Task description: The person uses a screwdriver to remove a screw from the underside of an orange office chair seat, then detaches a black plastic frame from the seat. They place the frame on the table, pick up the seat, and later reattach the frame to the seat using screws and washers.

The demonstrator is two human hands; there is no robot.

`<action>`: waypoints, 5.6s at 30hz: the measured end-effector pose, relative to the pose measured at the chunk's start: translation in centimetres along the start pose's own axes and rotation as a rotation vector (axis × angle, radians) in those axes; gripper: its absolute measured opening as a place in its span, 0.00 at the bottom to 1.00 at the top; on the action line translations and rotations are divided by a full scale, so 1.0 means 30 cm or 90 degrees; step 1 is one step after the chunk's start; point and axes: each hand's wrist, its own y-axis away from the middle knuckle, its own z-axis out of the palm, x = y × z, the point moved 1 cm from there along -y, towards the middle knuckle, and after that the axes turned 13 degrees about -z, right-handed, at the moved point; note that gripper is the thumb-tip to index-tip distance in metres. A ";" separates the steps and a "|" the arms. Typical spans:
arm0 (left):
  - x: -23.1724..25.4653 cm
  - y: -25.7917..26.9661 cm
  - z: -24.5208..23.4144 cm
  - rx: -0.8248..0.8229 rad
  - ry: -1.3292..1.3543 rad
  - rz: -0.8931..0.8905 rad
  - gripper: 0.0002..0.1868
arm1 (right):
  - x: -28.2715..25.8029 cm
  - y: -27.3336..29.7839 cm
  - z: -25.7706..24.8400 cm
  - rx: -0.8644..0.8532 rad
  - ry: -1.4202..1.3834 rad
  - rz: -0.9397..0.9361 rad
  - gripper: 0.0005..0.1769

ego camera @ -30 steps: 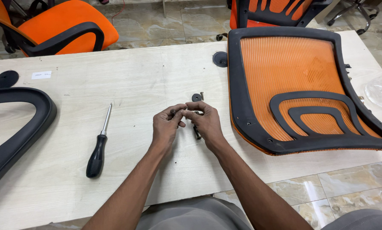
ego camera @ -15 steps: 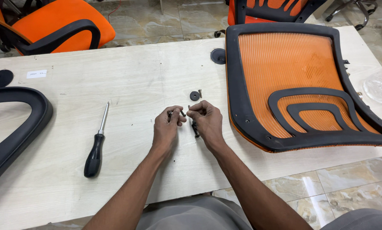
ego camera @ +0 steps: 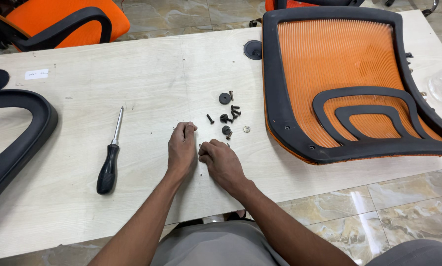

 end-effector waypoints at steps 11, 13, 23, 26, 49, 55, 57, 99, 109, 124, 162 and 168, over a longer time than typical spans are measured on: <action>-0.067 0.008 0.026 0.090 -0.127 0.202 0.21 | 0.058 0.058 -0.011 0.076 -0.032 -0.027 0.15; -0.074 0.013 0.030 0.095 -0.131 0.220 0.19 | 0.067 0.103 -0.018 0.106 0.002 0.003 0.14; -0.069 0.022 0.033 0.100 -0.217 0.290 0.12 | 0.135 0.104 -0.057 0.165 0.020 0.094 0.20; -0.062 0.041 0.030 0.058 -0.289 0.320 0.14 | 0.137 0.091 -0.055 0.164 0.043 0.087 0.19; -0.053 0.057 0.057 0.057 -0.386 0.360 0.11 | 0.181 0.090 -0.038 0.198 0.012 0.023 0.16; -0.055 0.058 0.055 0.062 -0.349 0.362 0.11 | 0.187 0.019 -0.089 0.316 -0.042 0.065 0.13; -0.055 0.061 0.051 0.062 -0.345 0.352 0.12 | 0.190 -0.018 -0.104 0.343 -0.064 0.096 0.13; -0.053 0.060 0.018 0.013 -0.263 0.265 0.17 | 0.254 -0.014 -0.089 0.307 -0.016 0.240 0.14; -0.062 0.053 0.019 0.014 -0.249 0.264 0.17 | 0.272 -0.035 -0.083 0.387 -0.170 0.251 0.15; -0.078 0.037 0.028 0.032 -0.250 0.277 0.16 | 0.158 -0.015 -0.037 0.245 0.061 0.216 0.19; -0.208 0.111 -0.322 0.015 0.088 0.063 0.17 | -0.204 -0.156 0.190 0.085 0.012 -0.171 0.13; -0.350 0.217 -0.342 0.069 0.456 -0.084 0.19 | -0.283 -0.110 0.293 -0.019 -0.210 -0.141 0.12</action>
